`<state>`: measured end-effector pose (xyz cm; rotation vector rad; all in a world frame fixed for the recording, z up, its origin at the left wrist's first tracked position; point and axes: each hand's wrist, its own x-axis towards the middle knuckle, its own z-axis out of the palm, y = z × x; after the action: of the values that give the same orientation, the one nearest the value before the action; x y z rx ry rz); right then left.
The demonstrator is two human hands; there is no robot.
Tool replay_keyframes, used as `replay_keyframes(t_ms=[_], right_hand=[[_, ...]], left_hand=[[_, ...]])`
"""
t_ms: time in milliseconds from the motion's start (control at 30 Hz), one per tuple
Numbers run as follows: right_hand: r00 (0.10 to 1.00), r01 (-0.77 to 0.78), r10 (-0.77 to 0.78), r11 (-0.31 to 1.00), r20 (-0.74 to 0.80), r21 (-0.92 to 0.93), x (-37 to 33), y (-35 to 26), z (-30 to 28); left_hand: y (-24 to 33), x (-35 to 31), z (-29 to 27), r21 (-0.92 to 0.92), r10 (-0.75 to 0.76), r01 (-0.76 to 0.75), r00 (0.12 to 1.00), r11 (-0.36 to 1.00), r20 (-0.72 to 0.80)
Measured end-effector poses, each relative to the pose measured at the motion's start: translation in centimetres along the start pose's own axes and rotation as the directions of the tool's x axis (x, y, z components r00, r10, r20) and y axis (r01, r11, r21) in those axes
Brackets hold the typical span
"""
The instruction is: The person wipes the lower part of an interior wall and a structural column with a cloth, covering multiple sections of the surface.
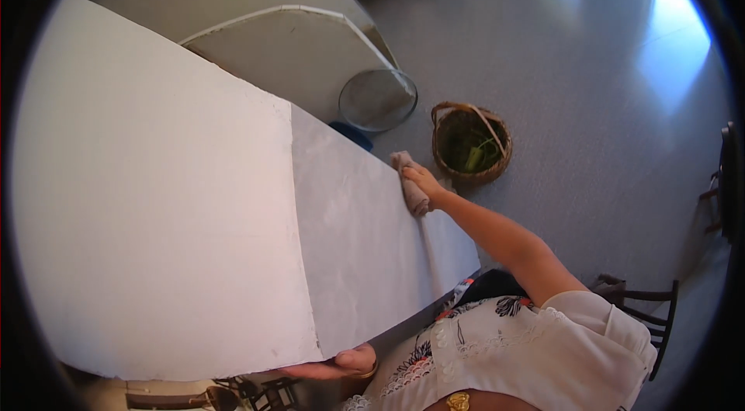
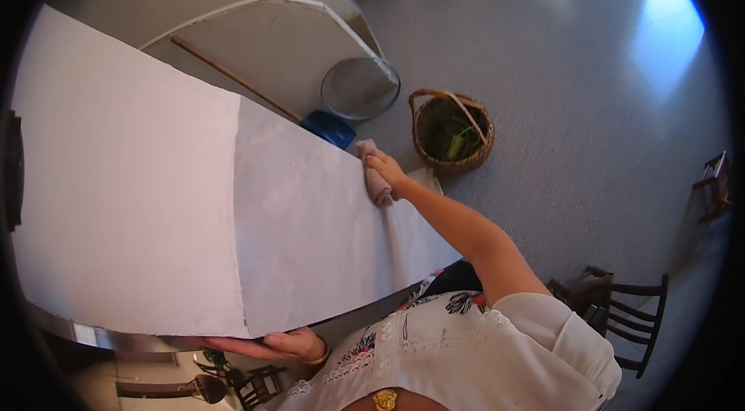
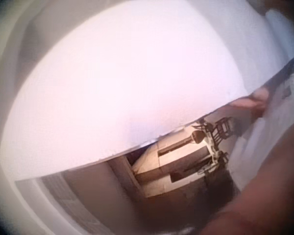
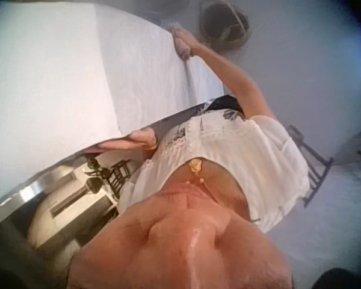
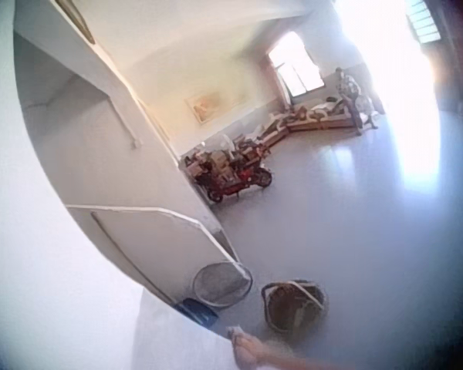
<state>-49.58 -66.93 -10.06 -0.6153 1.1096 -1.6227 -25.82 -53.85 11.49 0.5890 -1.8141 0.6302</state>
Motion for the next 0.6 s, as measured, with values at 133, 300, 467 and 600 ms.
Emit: replay_keyframes(t_ms=[133,300,467,600], right_hand=[[0.982,-0.008,0.016,0.999,-0.191,0.042,-2.0,-2.2,1.2],[0.701,0.675,-0.713,0.656,0.016,-0.337,-4.4,-11.9,7.0],[0.822,0.567,-0.549,0.764,0.153,-0.307,-2.2,-13.9,5.8],[0.965,0.263,-0.24,0.899,0.107,-0.349,1.1,-7.3,2.2]], left_hand=[[-0.7,-3.0,0.3,0.107,0.07,-0.068,0.997,0.992,-0.021],[-2.3,-7.6,-2.0,0.345,0.189,-0.167,0.982,0.924,-0.031],[-4.6,-10.7,-4.1,0.485,0.272,-0.232,0.962,0.843,-0.013],[-5.8,-11.2,-5.1,0.527,0.303,-0.25,0.953,0.812,-0.015]])
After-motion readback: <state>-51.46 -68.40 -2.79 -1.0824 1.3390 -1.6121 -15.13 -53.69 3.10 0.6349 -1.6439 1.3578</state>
